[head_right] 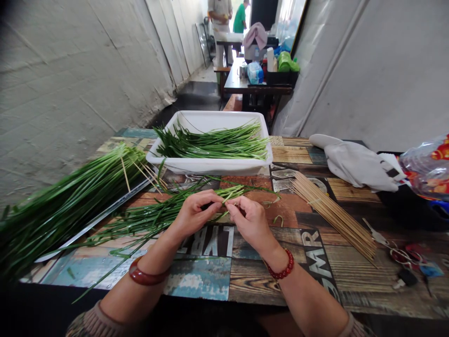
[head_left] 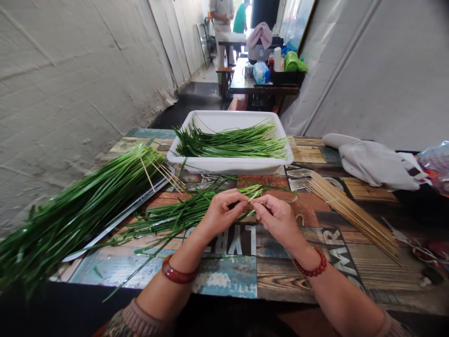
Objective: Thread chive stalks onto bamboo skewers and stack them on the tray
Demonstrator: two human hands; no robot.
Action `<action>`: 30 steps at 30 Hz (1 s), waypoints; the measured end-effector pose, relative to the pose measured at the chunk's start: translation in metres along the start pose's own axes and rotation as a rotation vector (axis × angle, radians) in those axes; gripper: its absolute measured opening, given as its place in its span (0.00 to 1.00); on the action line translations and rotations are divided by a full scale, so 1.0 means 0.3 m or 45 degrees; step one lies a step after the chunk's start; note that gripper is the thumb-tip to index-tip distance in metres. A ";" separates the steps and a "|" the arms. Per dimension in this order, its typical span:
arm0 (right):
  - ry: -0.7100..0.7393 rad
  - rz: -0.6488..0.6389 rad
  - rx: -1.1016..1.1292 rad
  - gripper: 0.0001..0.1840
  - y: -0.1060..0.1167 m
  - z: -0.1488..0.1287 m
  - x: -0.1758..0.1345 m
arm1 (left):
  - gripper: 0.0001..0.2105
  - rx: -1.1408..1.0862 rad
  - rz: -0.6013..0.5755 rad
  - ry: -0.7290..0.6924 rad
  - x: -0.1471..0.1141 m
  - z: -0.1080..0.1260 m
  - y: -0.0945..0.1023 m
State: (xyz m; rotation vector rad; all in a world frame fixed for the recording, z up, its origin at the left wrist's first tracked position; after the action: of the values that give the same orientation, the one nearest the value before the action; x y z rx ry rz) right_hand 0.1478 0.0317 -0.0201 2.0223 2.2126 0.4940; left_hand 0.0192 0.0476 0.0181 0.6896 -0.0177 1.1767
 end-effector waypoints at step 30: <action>-0.028 0.048 0.070 0.13 0.008 0.006 0.002 | 0.06 -0.050 0.064 -0.025 -0.003 0.005 -0.004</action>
State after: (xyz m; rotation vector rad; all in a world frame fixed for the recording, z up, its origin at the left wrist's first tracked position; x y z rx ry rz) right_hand 0.1506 0.0326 -0.0210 2.0897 2.2028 0.4175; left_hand 0.0205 0.0459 0.0184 0.6695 -0.0746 1.2145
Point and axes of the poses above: each hand's wrist, its own x-axis towards the middle knuckle, its own y-axis out of the back of the hand, z = x × y, the point moved 9 cm from there along x, towards the middle knuckle
